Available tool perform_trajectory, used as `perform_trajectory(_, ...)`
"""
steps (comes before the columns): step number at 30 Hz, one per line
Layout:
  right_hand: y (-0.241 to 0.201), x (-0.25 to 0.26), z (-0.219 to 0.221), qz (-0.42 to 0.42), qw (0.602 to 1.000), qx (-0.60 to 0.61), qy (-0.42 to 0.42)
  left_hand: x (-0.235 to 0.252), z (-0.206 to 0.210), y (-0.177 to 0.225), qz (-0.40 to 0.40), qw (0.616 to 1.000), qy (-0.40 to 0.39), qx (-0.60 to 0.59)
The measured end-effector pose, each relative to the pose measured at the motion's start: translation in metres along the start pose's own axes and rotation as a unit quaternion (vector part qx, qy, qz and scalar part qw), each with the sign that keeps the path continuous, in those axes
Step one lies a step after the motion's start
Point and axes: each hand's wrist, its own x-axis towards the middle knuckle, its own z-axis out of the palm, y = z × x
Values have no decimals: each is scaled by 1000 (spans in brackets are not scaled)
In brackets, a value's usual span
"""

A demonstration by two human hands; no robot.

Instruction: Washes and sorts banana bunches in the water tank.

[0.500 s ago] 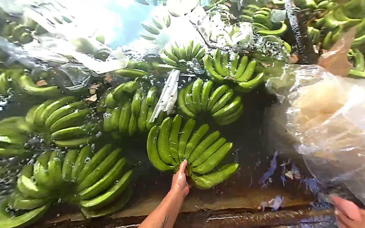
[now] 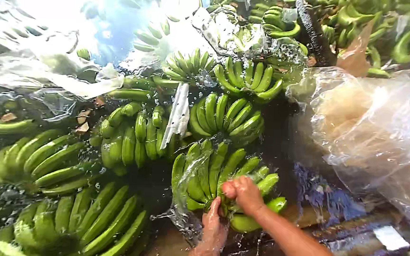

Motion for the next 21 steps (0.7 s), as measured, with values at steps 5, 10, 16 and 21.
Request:
perform_trajectory(5, 45, 24, -43, 115, 985, -34, 125, -3, 15, 8, -96, 991, 45, -77)
perform_trajectory(10, -14, -27, 11, 63, 995, 75, -10, -3, 14, 9, -21, 999, -39, -1)
perform_trajectory(16, 72, -15, -36, 155, 978, -15, 138, 10, 2, 7, -64, 998, 9, -18)
perform_trajectory(21, 24, -47, 44, -37, 997, 26, 64, 23, -6, 16, -33, 999, -28, 9)
